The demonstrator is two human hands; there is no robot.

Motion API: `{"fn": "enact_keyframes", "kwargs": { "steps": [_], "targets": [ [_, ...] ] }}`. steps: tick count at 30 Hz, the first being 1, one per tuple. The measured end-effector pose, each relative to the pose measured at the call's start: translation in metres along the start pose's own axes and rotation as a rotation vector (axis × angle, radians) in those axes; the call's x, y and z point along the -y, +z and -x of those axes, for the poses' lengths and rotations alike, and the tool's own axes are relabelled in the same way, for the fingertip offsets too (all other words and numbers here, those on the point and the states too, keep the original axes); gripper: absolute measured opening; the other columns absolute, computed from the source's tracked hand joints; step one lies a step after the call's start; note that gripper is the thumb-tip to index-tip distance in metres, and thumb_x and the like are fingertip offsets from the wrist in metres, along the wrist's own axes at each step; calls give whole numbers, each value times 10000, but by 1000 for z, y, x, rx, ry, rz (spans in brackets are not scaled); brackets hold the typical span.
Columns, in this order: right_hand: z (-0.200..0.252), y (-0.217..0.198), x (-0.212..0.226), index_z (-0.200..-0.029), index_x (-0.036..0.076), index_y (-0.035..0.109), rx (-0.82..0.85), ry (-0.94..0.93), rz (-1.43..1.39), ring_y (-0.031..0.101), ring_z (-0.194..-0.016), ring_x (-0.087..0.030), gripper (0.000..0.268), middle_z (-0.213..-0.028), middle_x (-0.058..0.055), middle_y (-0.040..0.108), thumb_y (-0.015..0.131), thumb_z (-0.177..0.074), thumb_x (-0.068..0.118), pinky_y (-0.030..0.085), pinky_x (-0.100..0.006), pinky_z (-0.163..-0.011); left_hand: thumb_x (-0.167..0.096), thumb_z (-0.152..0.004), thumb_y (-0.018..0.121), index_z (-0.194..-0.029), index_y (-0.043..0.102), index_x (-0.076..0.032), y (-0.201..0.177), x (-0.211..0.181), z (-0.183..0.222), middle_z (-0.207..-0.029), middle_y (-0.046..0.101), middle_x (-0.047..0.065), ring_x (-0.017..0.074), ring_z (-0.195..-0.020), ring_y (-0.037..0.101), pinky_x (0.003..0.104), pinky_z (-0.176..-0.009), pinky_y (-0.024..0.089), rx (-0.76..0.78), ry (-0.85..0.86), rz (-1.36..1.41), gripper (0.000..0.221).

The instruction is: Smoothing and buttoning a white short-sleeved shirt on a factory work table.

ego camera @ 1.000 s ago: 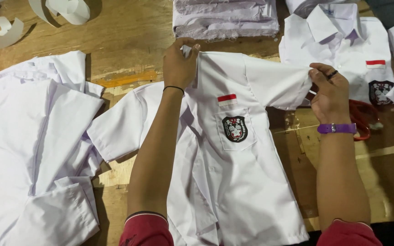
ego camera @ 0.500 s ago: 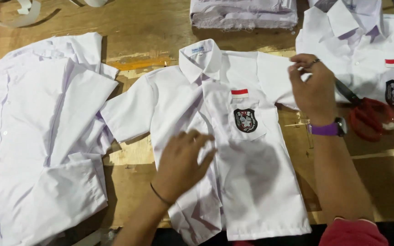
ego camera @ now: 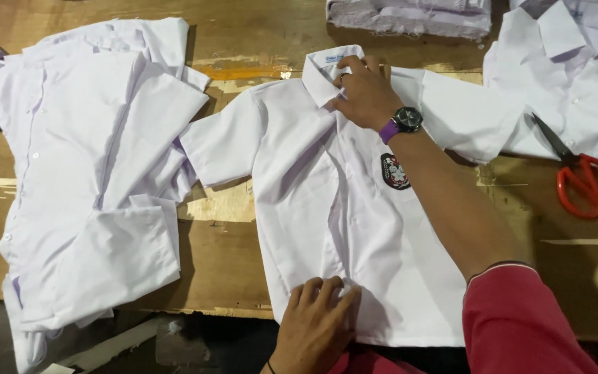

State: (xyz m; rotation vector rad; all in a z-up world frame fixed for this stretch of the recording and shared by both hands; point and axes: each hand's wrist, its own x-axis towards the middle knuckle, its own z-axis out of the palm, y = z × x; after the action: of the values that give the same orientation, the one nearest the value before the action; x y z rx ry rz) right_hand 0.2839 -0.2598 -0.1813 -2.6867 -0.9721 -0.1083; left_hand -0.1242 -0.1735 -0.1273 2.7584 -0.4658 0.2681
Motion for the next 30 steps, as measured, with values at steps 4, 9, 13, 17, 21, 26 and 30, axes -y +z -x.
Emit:
{"fn": "enact_keyframes", "kwargs": {
  "steps": [4,9,13,17,21,26,30],
  "targets": [
    [-3,-16,5,-1040,109,773,59,110,-184,389,-1229,-373,418,-1402,-35,545,617,-1013,495,269,-509,-997,-116,-869,632,-1177,651,-89,17,4,23,-1113,619,121,333,-889,561,425,-677,501,-14,10,135,309],
    [-9,-14,-7,-964,86,632,70,142,-211,393,-1217,-344,318,-1337,-31,530,483,-1085,339,322,-525,-940,-91,-914,689,-1042,696,-21,27,1,46,-1024,661,143,318,-822,577,430,-708,487,-67,130,312,146],
    [-9,-13,-8,-841,41,623,61,127,-204,420,-1192,-333,437,-1341,-41,535,424,-1105,327,324,-517,-868,-49,-1007,615,-1000,694,-50,19,-4,57,-933,677,86,254,-782,573,374,-715,469,-98,203,304,79],
    [-4,-3,-8,-911,75,644,33,93,-162,424,-1208,-333,354,-1313,-31,542,481,-1101,326,342,-530,-884,-207,-989,607,-1020,681,-132,34,3,75,-998,639,82,288,-788,552,416,-721,441,96,160,255,110],
    [8,-15,10,-1186,73,668,-54,87,-131,413,-1245,-363,351,-1385,-59,485,636,-1004,371,348,-571,-933,-352,-982,723,-1152,689,-121,16,2,62,-1027,630,94,306,-889,569,436,-746,441,132,126,258,289],
    [61,-42,46,-1255,110,649,-167,-24,-114,455,-1129,-382,315,-1309,-109,508,637,-986,274,375,-542,-864,-182,-919,618,-1120,662,-131,21,-7,56,-1050,643,76,316,-820,572,415,-673,435,-2,41,135,212],
    [146,-73,94,-1277,149,622,175,-35,-180,512,-1149,-356,333,-1262,-113,586,579,-1001,330,397,-529,-986,-333,-623,978,-1368,548,-135,20,-13,54,-1221,608,124,353,-951,589,479,-714,485,119,-97,81,882]
  ]
}}
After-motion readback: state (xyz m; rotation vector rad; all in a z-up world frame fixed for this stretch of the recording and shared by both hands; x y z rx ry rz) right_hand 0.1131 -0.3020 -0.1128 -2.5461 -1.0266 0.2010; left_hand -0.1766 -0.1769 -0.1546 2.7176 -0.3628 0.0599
